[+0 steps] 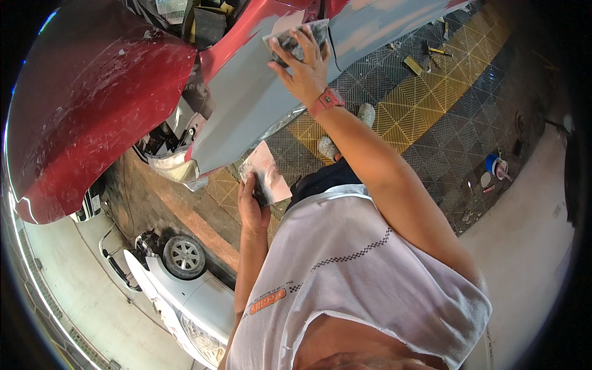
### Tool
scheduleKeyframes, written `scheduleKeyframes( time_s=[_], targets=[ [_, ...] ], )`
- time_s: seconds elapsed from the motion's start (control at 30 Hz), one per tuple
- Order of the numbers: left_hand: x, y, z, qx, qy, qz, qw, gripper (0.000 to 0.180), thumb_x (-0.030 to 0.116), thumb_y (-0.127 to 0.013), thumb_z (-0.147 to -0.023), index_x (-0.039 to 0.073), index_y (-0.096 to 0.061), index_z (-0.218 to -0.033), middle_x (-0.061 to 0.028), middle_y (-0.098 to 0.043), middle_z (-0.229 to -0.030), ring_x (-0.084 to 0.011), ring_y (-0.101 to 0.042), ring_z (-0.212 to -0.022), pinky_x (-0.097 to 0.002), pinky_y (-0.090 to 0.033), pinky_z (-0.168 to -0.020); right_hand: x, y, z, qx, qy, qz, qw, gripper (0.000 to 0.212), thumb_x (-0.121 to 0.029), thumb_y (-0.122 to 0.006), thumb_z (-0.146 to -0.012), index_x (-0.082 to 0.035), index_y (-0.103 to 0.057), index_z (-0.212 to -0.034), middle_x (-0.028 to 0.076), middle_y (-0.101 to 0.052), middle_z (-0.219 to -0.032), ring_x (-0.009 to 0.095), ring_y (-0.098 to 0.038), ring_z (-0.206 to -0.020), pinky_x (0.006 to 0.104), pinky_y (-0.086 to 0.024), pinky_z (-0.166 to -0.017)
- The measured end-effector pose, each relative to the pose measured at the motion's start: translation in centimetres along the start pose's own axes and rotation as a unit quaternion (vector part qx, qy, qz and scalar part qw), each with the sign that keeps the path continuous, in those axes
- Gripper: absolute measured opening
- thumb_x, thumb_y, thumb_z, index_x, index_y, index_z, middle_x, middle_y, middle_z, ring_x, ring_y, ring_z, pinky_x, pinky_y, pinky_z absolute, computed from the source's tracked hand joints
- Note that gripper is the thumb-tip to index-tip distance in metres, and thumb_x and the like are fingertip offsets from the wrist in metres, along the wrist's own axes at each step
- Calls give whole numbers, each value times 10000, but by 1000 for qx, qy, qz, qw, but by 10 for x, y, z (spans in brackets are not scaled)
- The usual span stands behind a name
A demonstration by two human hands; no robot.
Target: The person prepares a sanding block by applying a substance from a small container, then sands the side panel of a red car. The person uses a sanding block and a small container with a brush to apply a substance before sanding the car's bodywork.
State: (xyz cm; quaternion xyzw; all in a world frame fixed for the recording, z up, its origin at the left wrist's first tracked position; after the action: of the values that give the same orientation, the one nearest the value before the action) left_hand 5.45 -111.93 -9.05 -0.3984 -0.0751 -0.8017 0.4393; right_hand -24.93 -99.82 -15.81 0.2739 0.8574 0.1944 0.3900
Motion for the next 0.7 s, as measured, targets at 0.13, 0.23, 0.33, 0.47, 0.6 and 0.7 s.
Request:
scheduleKeyframes(
  time_s=[0.13,0.23,0.33,0.47,0.6,0.7],
  targets=[
    [0,0,-1,-5,-8,-5,1000,444,261,-588,-1124,-17,-563,-1471,-96,-681,-1390,-231,-663,-1271,-394,-504,-1136,-1,6,22,-65,-1,-1,998,568,-458,-822,-950,-379,-667,-1490,43,-474,-1620,307,-363,-1593,701,-262,-1192],
    [0,-1,-2,-4,-16,-10,1000,461,266,-583,-1128,-18,-545,-1490,-100,-668,-1408,-234,-655,-1279,-397,-501,-1137,0,28,13,-1,-41,-36,999,570,-416,-814,-962,-358,-654,-1506,61,-474,-1621,312,-370,-1587,692,-252,-1194],
    [-1,3,-4,-11,1,-8,1000,464,240,-581,-1133,-10,-512,-1517,-112,-635,-1444,-244,-634,-1309,-398,-500,-1141,-1,38,-16,42,-49,-58,996,556,-383,-805,-967,-335,-661,-1502,67,-471,-1619,321,-378,-1580,683,-248,-1193],
    [2,-1,-5,-16,8,-2,1000,466,230,-579,-1136,-8,-492,-1528,-123,-622,-1457,-254,-627,-1320,-402,-501,-1145,-6,38,-33,35,-44,-17,998,550,-380,-806,-966,-335,-667,-1497,69,-461,-1614,327,-390,-1566,679,-257,-1183],
    [4,-1,-6,-9,12,0,1000,466,227,-580,-1135,-1,-489,-1531,-129,-624,-1456,-261,-633,-1317,-410,-510,-1144,-8,30,-36,41,-52,-5,998,554,-388,-810,-962,-337,-669,-1495,70,-463,-1599,325,-386,-1566,678,-261,-1181],
    [2,6,-9,3,22,-3,1000,464,219,-583,-1131,5,-489,-1533,-133,-624,-1456,-266,-636,-1316,-414,-517,-1141,-9,20,-33,44,-54,-9,998,557,-416,-821,-952,-351,-678,-1486,64,-468,-1588,326,-375,-1574,680,-264,-1179]
  ],
)
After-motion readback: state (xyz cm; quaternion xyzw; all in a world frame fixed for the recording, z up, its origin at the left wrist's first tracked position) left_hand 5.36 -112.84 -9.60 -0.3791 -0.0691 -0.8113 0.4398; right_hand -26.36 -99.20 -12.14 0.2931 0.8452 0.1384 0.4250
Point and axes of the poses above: each hand's wrist, its own z-axis away from the middle knuckle, its own y-axis out of the back of the hand, x = y × z, the point moved 3 cm from there along -z, towards the middle knuckle
